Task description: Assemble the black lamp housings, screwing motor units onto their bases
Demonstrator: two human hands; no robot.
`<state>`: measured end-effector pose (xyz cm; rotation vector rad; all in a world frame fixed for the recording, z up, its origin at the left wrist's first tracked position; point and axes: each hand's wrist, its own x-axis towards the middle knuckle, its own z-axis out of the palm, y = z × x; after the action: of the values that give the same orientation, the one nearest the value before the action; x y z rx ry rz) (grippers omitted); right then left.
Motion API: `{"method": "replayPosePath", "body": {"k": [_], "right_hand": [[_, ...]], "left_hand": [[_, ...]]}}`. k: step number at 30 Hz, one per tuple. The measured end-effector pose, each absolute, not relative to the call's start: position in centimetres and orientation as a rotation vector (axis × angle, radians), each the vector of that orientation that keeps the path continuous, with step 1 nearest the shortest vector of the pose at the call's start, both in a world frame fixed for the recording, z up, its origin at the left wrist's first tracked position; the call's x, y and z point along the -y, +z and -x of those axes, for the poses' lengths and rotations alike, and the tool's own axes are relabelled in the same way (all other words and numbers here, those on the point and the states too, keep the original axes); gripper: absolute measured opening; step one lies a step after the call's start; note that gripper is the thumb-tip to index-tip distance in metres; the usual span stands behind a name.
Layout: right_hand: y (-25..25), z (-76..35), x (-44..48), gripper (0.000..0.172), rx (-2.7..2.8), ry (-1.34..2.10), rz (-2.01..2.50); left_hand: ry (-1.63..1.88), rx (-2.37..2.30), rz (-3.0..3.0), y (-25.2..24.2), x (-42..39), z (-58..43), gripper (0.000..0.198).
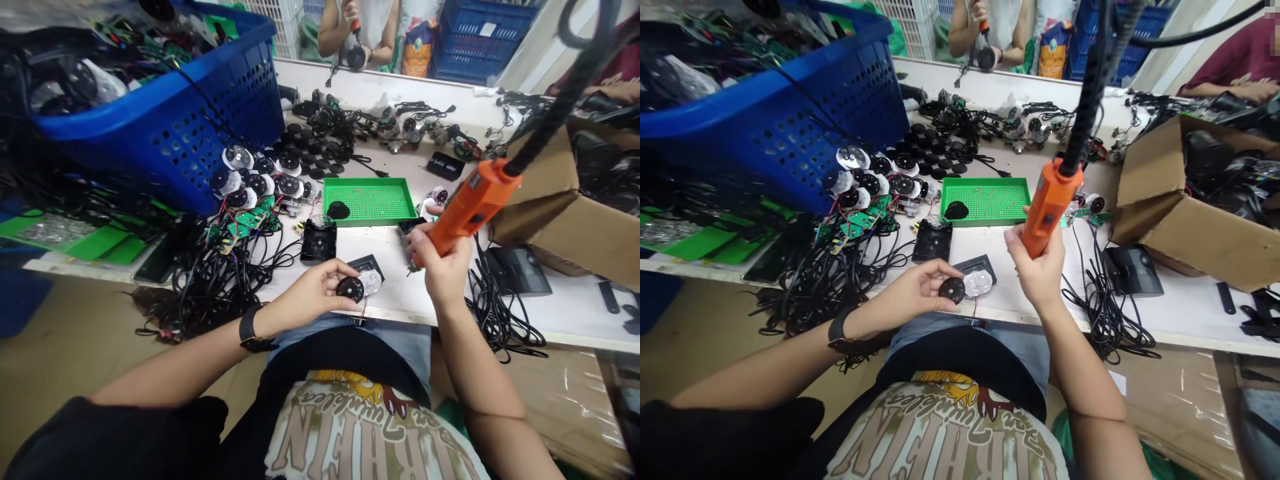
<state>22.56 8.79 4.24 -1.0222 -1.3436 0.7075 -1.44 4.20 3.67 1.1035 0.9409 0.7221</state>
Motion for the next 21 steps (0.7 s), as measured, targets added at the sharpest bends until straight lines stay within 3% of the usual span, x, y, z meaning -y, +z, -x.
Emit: {"method": "replayPosePath", "body": {"k": [5, 9, 12, 14, 16, 18, 21], "right_hand": [[4.1, -23.1, -11.9, 0.052, 1.489, 0.613, 0.973], [2.3, -22.9, -9.9, 0.070, 1.468, 0.497, 0.968], [-1.1, -22.9, -4.4, 0.051, 1.460, 0.408, 0.925], [-4.0, -23.1, -0.1, 0.029, 1.641, 0.549, 0.923], [-6.9, -23.2, 3.1, 0.019, 1.846, 0.761, 0.997], [-9.6, -23.1, 4.4, 0.015, 1.936, 0.912, 1.176], [-12.8, -22.0, 3.0, 0.026, 1.911, 1.048, 1.460]], "left_hand": [[0.808, -0.980, -1.070, 4.0, -3.1, 2.7, 0.053], [0.899, -0.996, -1.023, 3.7, -2.1, 4.3, 0.052], [0.961, -1.014, -0.992, 3.2, -1.0, 5.6, 0.052], [0.995, -1.034, -0.971, 2.8, -0.3, 6.4, 0.053], [1.019, -1.056, -0.950, 2.5, 0.2, 6.9, 0.054], [1.023, -1.057, -0.935, 2.1, 0.4, 7.0, 0.054], [1.021, -1.020, -0.941, 1.7, 0.4, 6.4, 0.055]]}}
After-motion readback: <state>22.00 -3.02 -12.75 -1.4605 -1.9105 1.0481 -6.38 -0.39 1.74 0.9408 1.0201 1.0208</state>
